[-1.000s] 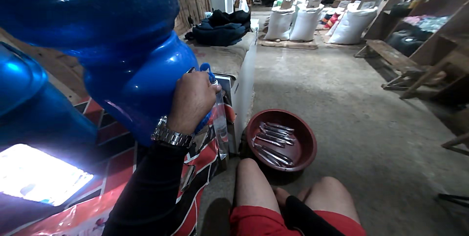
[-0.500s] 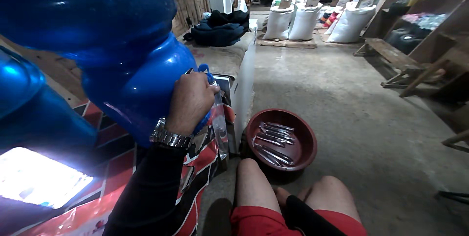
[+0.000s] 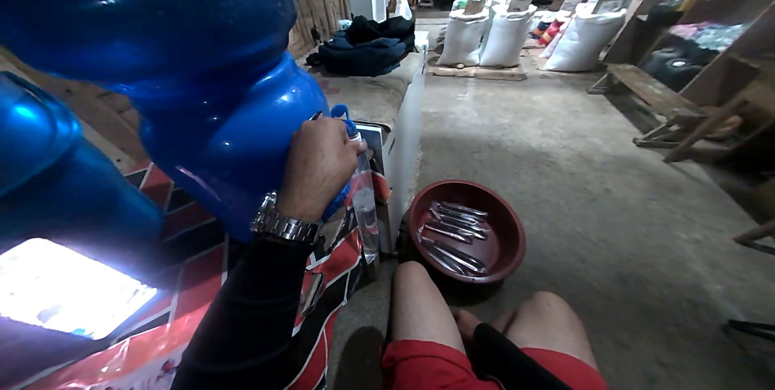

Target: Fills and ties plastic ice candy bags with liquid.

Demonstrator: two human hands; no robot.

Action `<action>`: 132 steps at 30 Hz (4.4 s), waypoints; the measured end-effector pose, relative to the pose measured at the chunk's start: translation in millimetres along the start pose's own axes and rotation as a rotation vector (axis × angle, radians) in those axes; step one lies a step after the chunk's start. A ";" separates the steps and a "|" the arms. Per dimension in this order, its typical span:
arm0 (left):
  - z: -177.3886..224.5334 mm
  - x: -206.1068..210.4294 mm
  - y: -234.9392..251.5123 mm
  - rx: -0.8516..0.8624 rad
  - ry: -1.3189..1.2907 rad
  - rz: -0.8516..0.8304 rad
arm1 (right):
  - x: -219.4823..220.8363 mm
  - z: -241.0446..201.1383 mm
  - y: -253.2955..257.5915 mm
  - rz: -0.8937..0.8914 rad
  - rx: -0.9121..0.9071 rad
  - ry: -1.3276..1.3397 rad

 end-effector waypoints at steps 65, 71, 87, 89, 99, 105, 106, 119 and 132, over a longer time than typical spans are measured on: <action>0.8 1.4 -0.4 0.005 -0.003 -0.004 | -2.7 -13.8 -14.8 -0.062 0.049 -0.144; -1.6 1.5 -8.6 0.060 -0.042 0.042 | -4.4 -21.9 -19.1 -0.073 0.042 -0.074; -1.5 1.2 -7.0 0.062 -0.029 0.046 | -6.2 -30.3 -23.9 -0.025 0.025 -0.050; -1.9 1.8 -6.4 0.065 -0.026 0.046 | -7.2 -24.5 -19.9 -0.035 -0.010 -0.061; 0.8 1.0 2.9 0.003 -0.004 -0.030 | -114.6 -134.9 -54.8 0.427 -0.208 0.273; -3.9 0.7 -7.5 0.082 -0.070 -0.016 | -224.5 -361.2 -141.9 0.485 -0.810 0.528; -4.5 0.9 -6.7 0.085 -0.067 -0.015 | -238.8 -394.3 -158.3 0.484 -0.899 0.546; -7.5 3.8 4.7 0.118 0.060 0.036 | -284.8 -596.1 -247.2 0.323 -1.101 -0.160; -12.7 6.4 5.7 0.085 0.024 0.018 | -292.4 -610.7 -245.0 0.359 -1.127 -0.371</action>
Point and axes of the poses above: each hand's wrist, its own y-axis towards the middle knuckle, its own x-axis out of the palm, z = x × y, the point moved 6 cm from there along y, towards the middle knuckle, and after that the axes turned 11 degrees about -x, right-handed, at the moved point
